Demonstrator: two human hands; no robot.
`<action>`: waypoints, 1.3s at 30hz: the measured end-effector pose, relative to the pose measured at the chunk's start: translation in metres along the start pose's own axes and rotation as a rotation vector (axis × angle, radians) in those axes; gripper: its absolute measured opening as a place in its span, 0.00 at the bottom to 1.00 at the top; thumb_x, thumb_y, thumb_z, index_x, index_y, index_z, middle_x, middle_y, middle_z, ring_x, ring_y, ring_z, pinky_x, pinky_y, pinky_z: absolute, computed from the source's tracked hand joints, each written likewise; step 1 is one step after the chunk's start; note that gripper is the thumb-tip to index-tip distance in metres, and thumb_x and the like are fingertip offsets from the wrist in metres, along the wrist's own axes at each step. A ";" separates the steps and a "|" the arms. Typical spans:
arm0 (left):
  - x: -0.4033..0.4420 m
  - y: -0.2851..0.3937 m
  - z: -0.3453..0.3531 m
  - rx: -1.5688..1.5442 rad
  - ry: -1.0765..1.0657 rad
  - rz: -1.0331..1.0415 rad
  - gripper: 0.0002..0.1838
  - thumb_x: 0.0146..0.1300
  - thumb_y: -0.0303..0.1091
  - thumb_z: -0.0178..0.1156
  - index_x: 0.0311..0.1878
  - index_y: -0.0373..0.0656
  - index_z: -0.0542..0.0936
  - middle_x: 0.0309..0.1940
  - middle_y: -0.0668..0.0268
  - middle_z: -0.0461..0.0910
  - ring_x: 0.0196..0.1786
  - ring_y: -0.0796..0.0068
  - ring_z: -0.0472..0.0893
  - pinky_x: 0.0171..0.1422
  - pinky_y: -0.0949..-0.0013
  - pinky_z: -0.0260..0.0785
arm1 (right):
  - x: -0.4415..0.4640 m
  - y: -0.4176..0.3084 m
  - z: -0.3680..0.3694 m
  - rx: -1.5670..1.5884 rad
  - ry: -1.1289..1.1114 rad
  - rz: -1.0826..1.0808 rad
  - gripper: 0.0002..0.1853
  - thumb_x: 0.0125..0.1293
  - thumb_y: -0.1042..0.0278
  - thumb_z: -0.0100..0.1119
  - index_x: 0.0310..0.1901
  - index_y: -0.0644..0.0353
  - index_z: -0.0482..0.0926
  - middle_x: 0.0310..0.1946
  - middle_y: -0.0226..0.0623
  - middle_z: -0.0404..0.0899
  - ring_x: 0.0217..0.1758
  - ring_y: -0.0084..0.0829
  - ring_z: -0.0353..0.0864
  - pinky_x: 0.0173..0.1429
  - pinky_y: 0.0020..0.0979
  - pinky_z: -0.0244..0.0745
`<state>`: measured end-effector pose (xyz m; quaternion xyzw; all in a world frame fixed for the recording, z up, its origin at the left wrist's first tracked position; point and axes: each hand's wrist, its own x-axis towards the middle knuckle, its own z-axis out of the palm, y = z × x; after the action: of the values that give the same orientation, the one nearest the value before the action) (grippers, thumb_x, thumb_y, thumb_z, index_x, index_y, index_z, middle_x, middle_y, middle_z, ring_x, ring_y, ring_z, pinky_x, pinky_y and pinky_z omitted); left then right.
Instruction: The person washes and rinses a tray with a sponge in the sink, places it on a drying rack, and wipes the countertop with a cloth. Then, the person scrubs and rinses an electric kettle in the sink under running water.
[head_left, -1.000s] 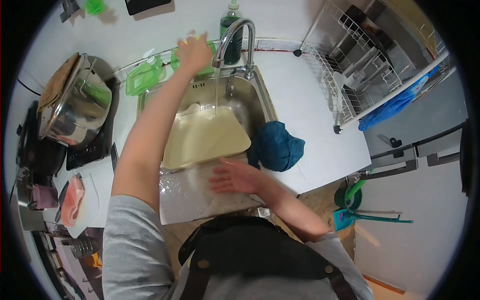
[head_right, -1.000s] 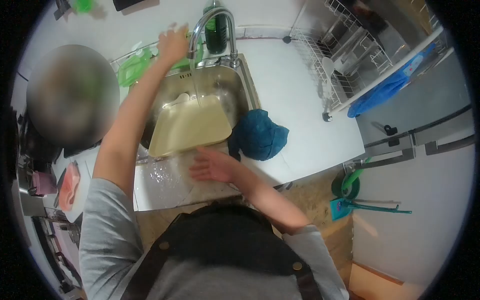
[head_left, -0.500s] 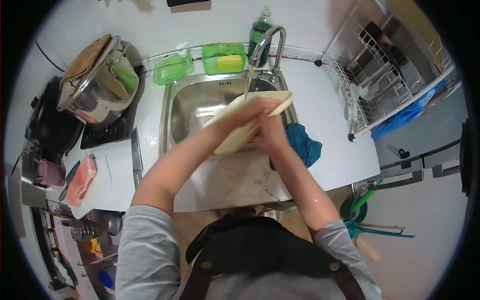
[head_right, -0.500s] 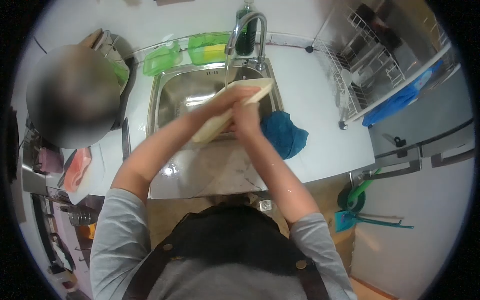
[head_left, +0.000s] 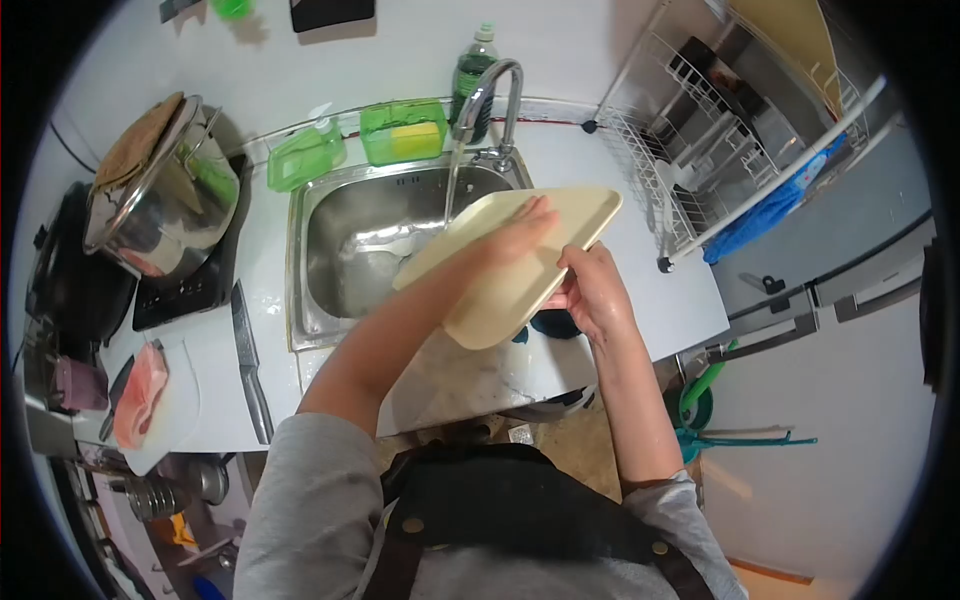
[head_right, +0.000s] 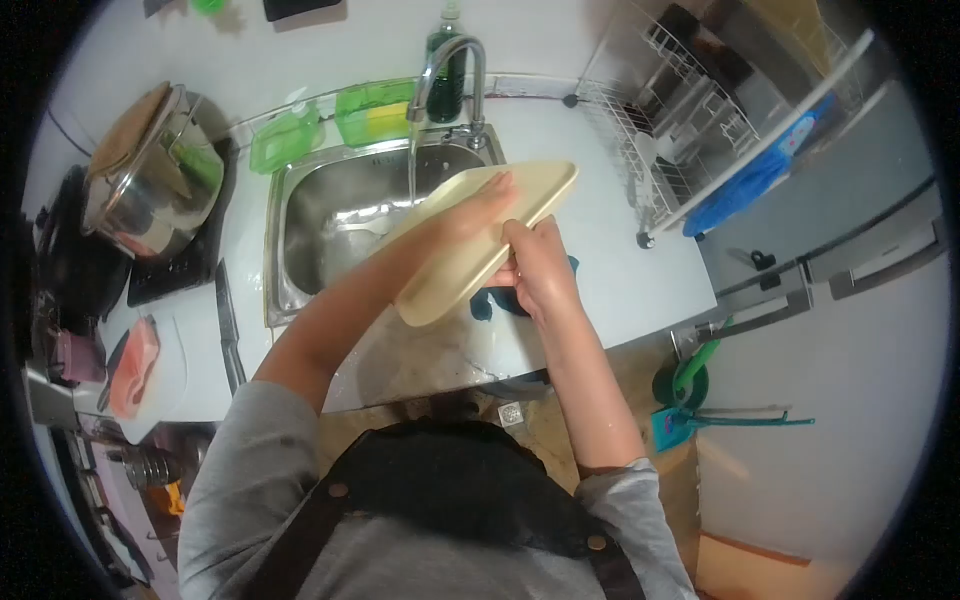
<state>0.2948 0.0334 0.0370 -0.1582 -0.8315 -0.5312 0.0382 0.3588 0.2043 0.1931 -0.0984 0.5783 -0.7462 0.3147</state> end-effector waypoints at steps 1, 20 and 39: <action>-0.001 -0.021 0.000 0.130 0.001 -0.120 0.29 0.71 0.56 0.30 0.71 0.55 0.56 0.74 0.54 0.37 0.75 0.48 0.34 0.75 0.51 0.27 | -0.002 -0.002 -0.006 0.008 0.013 0.011 0.14 0.51 0.77 0.44 0.41 0.75 0.66 0.27 0.44 0.74 0.23 0.35 0.80 0.25 0.36 0.84; -0.188 0.141 -0.233 0.180 0.889 -0.695 0.17 0.64 0.33 0.53 0.49 0.29 0.75 0.32 0.58 0.80 0.32 0.71 0.78 0.38 0.69 0.70 | 0.174 0.137 -0.029 0.482 -0.228 0.314 0.19 0.67 0.55 0.53 0.46 0.64 0.75 0.41 0.41 0.79 0.43 0.33 0.81 0.46 0.28 0.77; -0.192 0.134 -0.073 0.833 0.532 -0.241 0.27 0.51 0.19 0.54 0.58 0.41 0.70 0.48 0.47 0.76 0.47 0.48 0.78 0.53 0.57 0.73 | 0.193 0.109 0.047 0.533 -0.416 0.541 0.27 0.65 0.46 0.47 0.47 0.66 0.74 0.38 0.44 0.78 0.41 0.40 0.79 0.50 0.42 0.75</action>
<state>0.5095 -0.0225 0.1411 0.1080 -0.9466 -0.1770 0.2469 0.2700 0.0396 0.0652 -0.0070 0.2944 -0.7243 0.6234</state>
